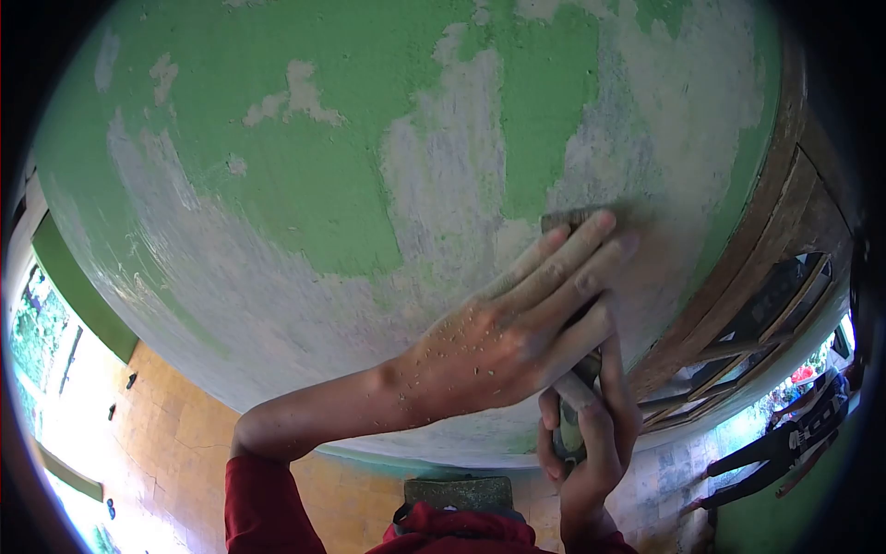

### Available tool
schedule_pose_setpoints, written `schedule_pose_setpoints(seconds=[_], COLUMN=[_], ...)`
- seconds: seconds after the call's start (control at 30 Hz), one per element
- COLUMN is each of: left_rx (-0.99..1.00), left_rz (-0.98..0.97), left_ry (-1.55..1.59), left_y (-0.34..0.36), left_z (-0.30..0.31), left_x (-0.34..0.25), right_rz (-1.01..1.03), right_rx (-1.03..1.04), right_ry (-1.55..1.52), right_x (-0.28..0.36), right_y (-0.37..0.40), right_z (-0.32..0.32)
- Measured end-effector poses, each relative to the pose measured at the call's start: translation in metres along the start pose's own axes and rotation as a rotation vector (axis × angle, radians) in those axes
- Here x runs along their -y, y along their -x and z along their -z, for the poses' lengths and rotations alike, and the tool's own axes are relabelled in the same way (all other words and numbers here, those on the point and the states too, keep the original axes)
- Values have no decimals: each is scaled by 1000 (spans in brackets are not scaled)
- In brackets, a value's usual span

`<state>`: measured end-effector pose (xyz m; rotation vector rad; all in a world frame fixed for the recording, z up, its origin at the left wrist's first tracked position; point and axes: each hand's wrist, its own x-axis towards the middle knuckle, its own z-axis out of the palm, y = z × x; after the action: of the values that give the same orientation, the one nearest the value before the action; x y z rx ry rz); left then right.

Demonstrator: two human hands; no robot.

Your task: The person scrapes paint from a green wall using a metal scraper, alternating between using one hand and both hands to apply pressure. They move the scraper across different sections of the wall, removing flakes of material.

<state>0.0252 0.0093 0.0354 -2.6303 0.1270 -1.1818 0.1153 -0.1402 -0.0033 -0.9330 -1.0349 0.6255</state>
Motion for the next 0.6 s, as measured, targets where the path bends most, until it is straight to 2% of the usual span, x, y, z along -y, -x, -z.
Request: schedule_pose_setpoints(seconds=[0.07,0.13,0.33,0.47,0.6], left_rx=[-56,-41,-19,20,-21], left_rz=[3,1,1,-17,-6], left_ry=[-30,-17,-15,15,-9], left_y=[-6,-3,-11,-4,-9], left_z=[3,1,7,5,6], left_x=[2,3,3,2,2], right_rz=[-37,45,-18,30,-8], right_rx=[23,-36,29,-53,-1], right_ry=[-12,40,-52,22,-24], right_x=[0,-7,-4,-9,-4], right_y=[-1,0,-9,4,-3], right_z=[1,-2,3,-6,1])
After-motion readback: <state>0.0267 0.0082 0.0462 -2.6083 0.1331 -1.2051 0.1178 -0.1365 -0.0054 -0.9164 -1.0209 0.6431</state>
